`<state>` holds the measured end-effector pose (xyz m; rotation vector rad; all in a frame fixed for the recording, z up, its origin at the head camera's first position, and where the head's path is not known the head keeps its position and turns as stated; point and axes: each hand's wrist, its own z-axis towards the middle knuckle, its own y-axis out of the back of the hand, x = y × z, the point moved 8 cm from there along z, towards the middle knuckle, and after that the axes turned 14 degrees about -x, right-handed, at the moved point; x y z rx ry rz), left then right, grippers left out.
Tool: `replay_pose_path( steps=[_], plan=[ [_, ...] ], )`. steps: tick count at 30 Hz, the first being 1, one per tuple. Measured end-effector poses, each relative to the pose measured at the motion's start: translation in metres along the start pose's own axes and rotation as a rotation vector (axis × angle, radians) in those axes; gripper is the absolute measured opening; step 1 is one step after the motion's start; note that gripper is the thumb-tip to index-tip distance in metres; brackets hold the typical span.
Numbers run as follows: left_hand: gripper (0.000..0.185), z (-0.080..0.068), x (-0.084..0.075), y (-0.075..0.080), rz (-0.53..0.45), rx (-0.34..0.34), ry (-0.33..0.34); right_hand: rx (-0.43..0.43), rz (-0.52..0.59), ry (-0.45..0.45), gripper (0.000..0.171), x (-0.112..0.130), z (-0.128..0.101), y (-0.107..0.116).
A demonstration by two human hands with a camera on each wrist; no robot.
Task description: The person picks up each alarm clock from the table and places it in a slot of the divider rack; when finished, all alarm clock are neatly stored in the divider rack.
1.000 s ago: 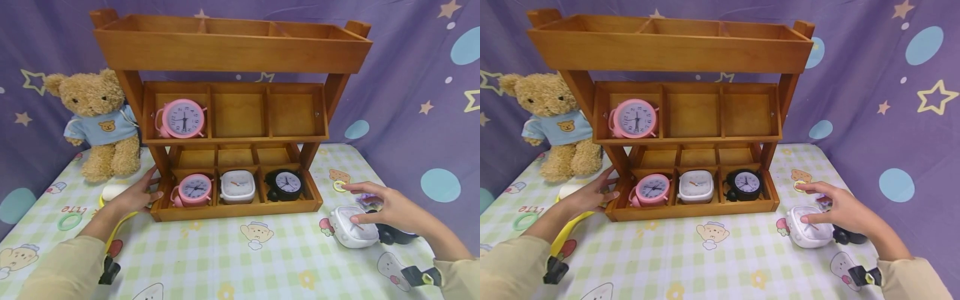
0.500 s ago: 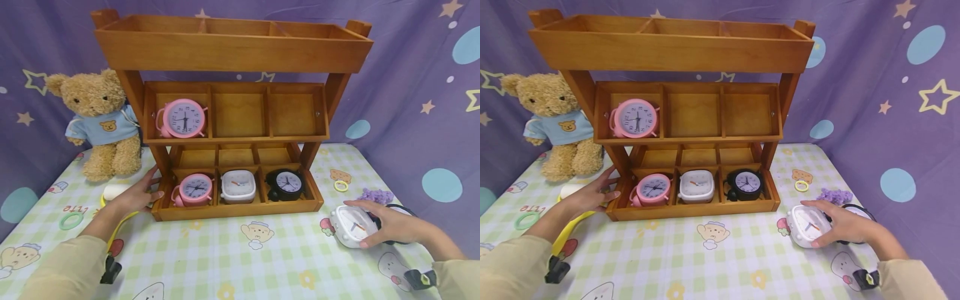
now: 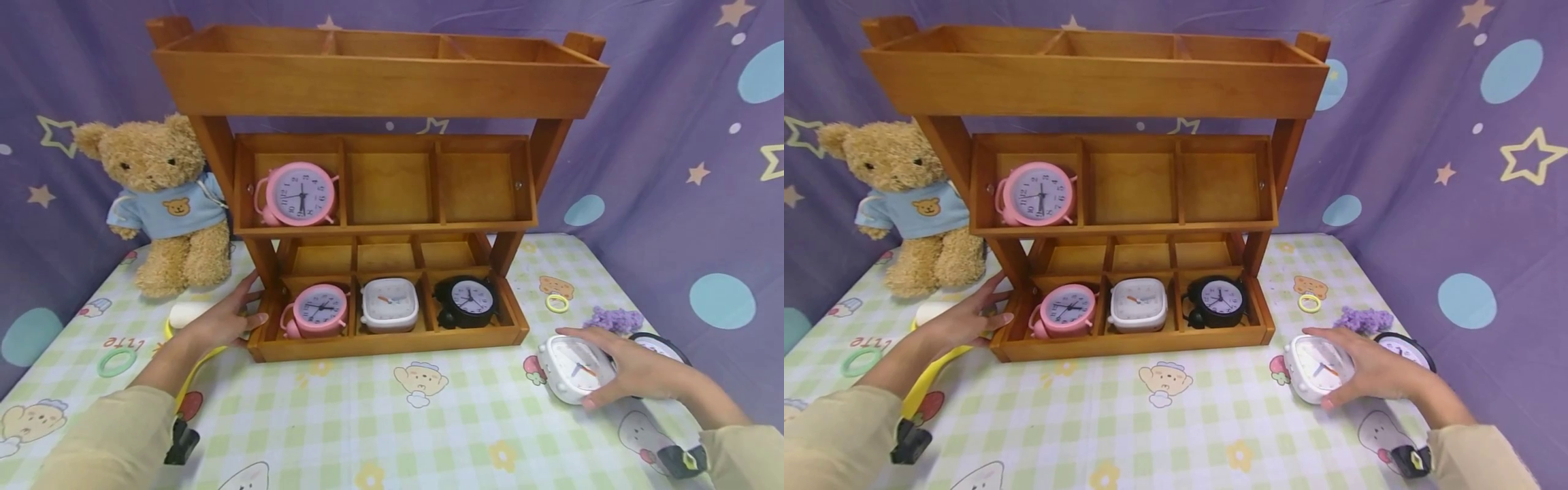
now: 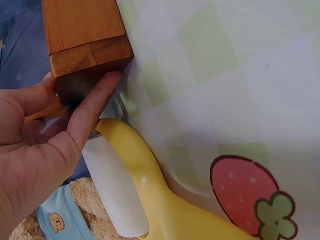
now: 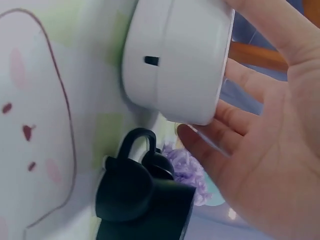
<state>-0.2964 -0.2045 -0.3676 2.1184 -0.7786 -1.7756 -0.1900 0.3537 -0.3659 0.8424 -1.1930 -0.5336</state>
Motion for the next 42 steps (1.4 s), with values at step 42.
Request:
replay_pose_path(
  steps=[42],
  plan=[
    [0.092,0.001,0.001,0.0,-0.029,0.013,-0.032,-0.348,-0.152,0.25,0.106,0.199,0.086,0.052]
  ],
)
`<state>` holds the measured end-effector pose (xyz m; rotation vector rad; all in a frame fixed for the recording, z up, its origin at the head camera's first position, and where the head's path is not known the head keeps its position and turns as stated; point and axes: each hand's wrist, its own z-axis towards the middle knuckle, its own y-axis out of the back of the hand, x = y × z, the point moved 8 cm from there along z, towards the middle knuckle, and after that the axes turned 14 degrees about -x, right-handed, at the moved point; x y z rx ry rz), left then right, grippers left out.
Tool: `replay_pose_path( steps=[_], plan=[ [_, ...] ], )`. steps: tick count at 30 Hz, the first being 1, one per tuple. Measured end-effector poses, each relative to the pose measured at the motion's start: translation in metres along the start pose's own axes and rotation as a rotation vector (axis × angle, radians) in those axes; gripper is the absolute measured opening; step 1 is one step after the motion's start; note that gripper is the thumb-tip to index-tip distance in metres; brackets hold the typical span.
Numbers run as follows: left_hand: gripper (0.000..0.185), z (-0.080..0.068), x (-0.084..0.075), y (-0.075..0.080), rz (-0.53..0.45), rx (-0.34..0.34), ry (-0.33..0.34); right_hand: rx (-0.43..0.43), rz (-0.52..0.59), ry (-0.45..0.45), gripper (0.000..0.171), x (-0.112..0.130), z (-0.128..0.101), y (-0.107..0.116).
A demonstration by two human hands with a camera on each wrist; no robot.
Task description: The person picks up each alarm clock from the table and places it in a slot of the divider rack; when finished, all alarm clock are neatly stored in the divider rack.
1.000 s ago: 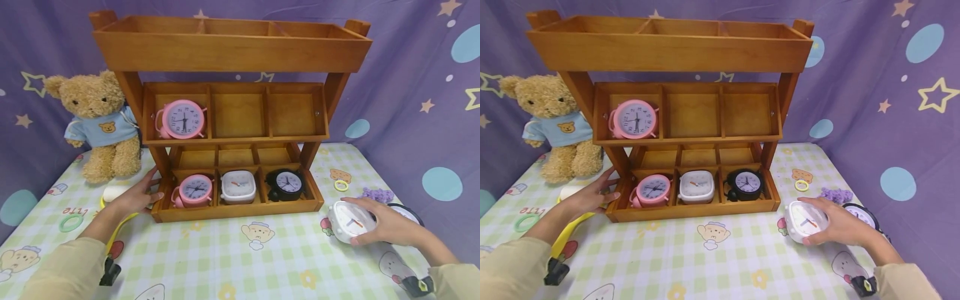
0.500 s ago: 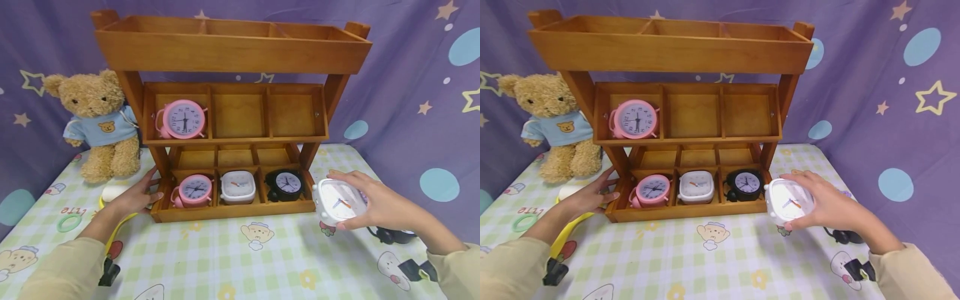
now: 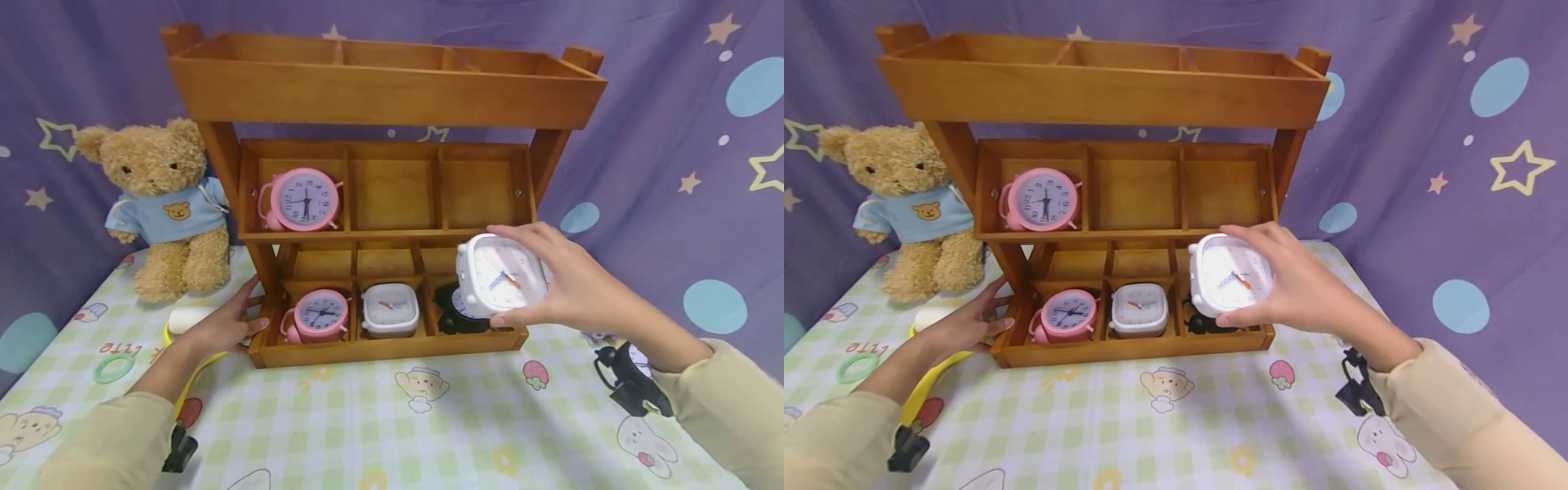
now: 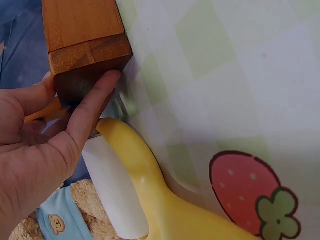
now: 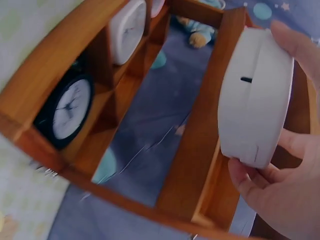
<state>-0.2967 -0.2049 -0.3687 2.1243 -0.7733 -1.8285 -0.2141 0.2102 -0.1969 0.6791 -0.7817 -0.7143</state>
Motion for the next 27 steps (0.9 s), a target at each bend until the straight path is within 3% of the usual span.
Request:
replay_pose_path(
  steps=[7,17,23,27],
  plan=[
    [0.091,-0.001,0.001,0.001,-0.014,-0.004,0.0,-0.043,-0.012,0.015,0.108,0.021,0.035,-0.008],
    [0.089,0.0,0.002,0.0,-0.026,-0.008,-0.008,-0.114,-0.007,0.001,0.108,0.034,0.081,-0.023],
    [0.089,-0.001,0.0,0.001,-0.02,-0.01,-0.012,-0.1,0.0,-0.007,0.109,0.037,0.107,-0.036],
    [0.089,-0.001,0.0,0.001,-0.017,-0.014,-0.019,-0.091,0.019,0.038,0.111,0.041,0.123,-0.046]
  ],
)
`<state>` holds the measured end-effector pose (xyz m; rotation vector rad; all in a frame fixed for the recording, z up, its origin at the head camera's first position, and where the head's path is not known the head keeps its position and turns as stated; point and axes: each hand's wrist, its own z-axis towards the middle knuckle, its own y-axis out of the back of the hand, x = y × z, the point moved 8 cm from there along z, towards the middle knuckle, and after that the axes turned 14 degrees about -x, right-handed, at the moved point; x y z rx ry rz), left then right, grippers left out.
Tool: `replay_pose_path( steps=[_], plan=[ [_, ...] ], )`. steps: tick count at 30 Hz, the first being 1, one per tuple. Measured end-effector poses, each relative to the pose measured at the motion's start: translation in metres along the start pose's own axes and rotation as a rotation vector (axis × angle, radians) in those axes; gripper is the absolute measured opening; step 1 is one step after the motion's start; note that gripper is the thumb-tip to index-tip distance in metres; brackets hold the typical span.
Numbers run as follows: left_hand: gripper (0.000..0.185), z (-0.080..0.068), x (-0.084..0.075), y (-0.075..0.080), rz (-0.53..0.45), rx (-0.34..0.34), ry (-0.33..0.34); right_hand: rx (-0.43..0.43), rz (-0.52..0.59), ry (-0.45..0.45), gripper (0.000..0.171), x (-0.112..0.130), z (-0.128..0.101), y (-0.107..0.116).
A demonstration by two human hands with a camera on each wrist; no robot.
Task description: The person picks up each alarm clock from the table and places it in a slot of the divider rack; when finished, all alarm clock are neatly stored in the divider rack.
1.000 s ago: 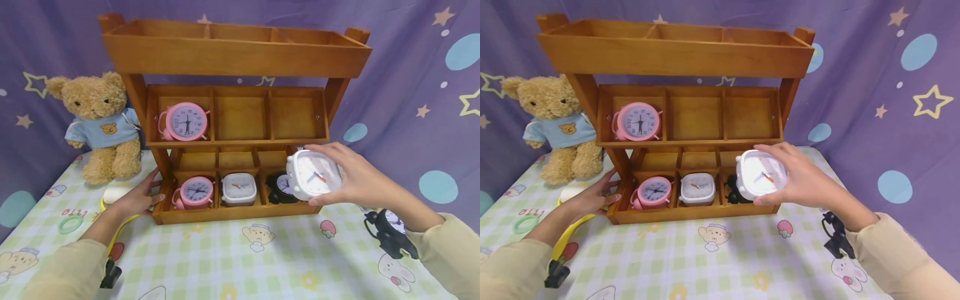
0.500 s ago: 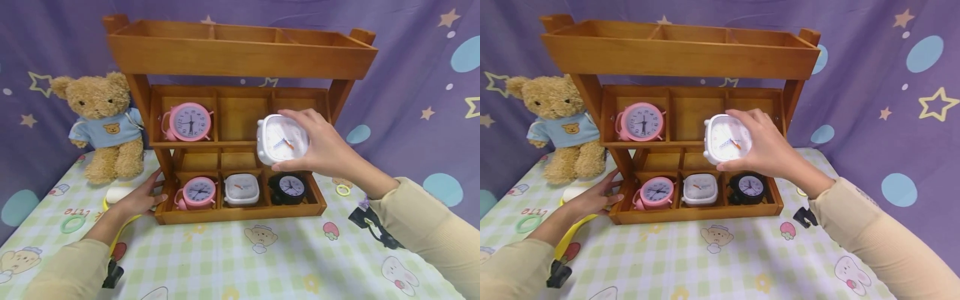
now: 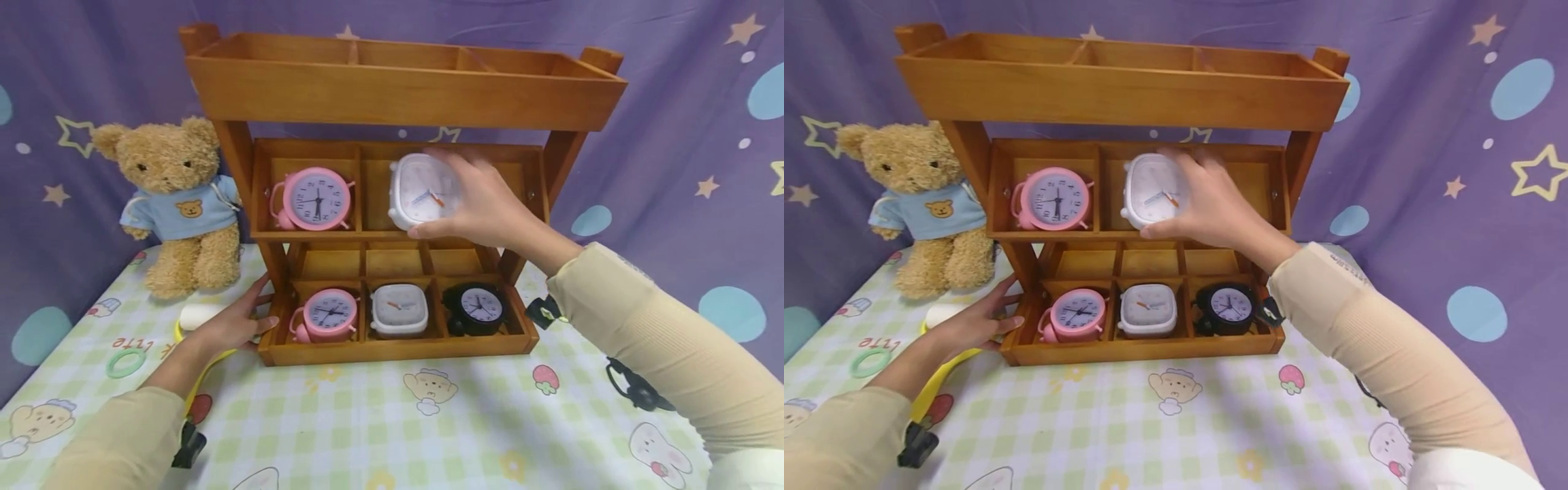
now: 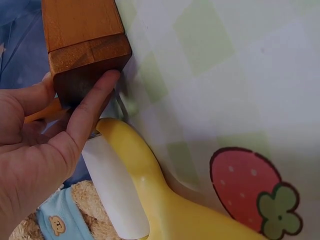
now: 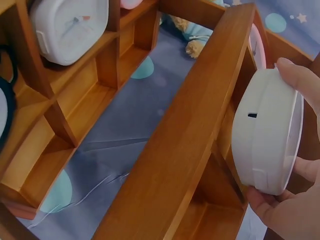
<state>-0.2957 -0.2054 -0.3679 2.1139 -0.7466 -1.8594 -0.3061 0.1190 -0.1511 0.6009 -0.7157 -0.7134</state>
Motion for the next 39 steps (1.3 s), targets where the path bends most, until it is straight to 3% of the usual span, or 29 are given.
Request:
replay_pose_path(
  steps=[5,16,39],
  plan=[
    [0.089,0.0,0.0,0.0,0.001,-0.002,0.003,0.044,0.024,0.044,0.109,0.004,0.016,-0.014],
    [0.089,0.0,0.001,0.0,0.015,-0.009,0.005,0.172,-0.031,0.009,0.109,0.005,0.029,-0.035],
    [0.089,-0.001,0.0,-0.001,0.008,0.001,0.003,0.368,-0.153,-0.084,0.117,-0.003,0.027,-0.05]
  ],
)
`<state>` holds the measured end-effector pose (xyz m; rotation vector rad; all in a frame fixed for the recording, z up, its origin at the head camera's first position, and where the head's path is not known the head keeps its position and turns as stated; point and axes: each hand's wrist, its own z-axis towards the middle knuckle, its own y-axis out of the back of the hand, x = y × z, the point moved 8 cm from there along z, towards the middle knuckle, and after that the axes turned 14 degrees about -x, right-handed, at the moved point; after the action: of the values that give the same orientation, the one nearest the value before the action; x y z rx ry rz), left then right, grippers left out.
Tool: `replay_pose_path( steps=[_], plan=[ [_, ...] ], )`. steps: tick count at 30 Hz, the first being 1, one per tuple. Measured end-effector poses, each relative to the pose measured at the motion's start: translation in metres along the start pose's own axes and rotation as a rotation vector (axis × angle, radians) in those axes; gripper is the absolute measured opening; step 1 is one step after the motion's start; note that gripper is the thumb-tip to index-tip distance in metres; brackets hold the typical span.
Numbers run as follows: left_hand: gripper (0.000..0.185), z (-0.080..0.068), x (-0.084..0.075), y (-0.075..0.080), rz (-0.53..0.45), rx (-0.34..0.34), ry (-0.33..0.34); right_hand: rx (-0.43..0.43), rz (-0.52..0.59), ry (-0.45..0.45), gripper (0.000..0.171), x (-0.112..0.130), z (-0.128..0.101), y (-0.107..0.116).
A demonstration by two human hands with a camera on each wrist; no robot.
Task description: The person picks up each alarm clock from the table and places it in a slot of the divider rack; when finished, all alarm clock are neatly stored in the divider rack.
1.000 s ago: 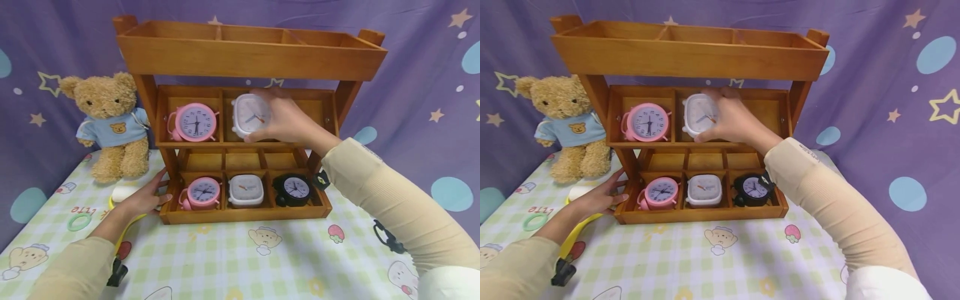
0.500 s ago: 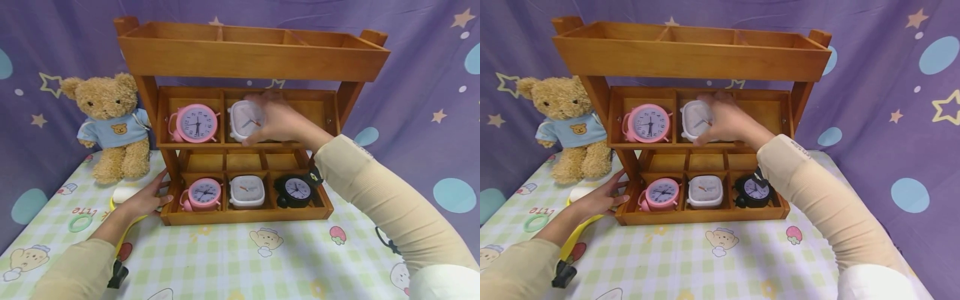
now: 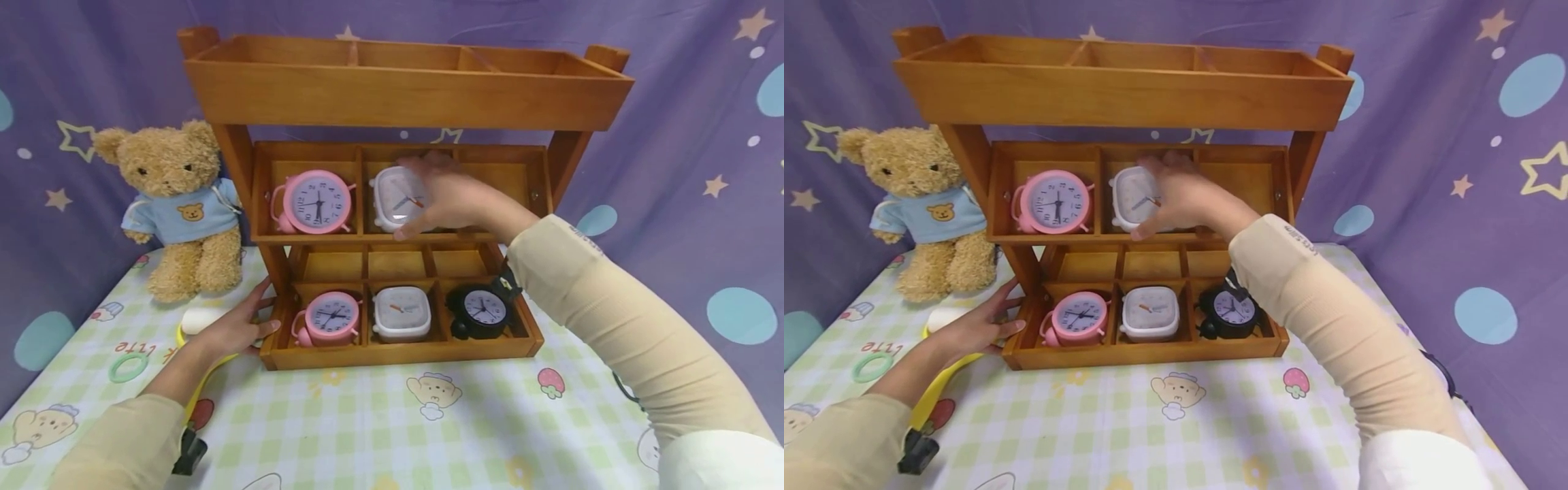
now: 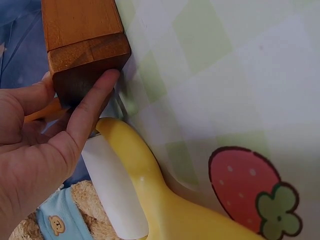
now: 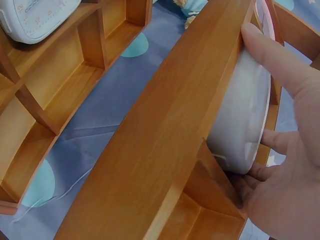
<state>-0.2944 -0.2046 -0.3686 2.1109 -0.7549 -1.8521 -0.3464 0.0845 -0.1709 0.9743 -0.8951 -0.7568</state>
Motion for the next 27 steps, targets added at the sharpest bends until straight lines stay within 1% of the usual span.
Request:
replay_pose_path(
  steps=[3,7,11,13,16,20,27],
  plan=[
    [0.089,-0.0001,0.0002,0.0007,0.004,-0.004,-0.003,0.013,-0.005,0.004,0.12,0.0008,-0.0003,-0.0019],
    [0.089,0.0003,0.0006,0.0007,0.003,-0.006,-0.004,0.004,0.004,0.013,0.123,0.001,-0.0004,-0.0031],
    [0.089,0.0008,0.0012,0.0002,-0.001,-0.009,-0.004,-0.008,0.013,0.038,0.121,0.0002,-0.0005,-0.0032],
    [0.089,0.001,0.0013,0.0002,-0.006,-0.008,-0.006,-0.022,0.016,0.057,0.118,0.0003,-0.0011,-0.0026],
    [0.089,0.001,0.0014,-0.0001,-0.017,-0.005,-0.005,-0.066,0.022,0.092,0.115,0.0016,-0.0016,-0.0012],
    [0.089,0.0004,0.0007,-0.0004,-0.023,-0.001,-0.001,-0.117,0.019,0.12,0.115,0.0032,-0.0019,-0.0004],
    [0.088,0.0005,0.0006,-0.0001,-0.012,0.0,-0.002,-0.119,-0.018,0.12,0.117,0.0025,-0.001,-0.0035]
  ],
)
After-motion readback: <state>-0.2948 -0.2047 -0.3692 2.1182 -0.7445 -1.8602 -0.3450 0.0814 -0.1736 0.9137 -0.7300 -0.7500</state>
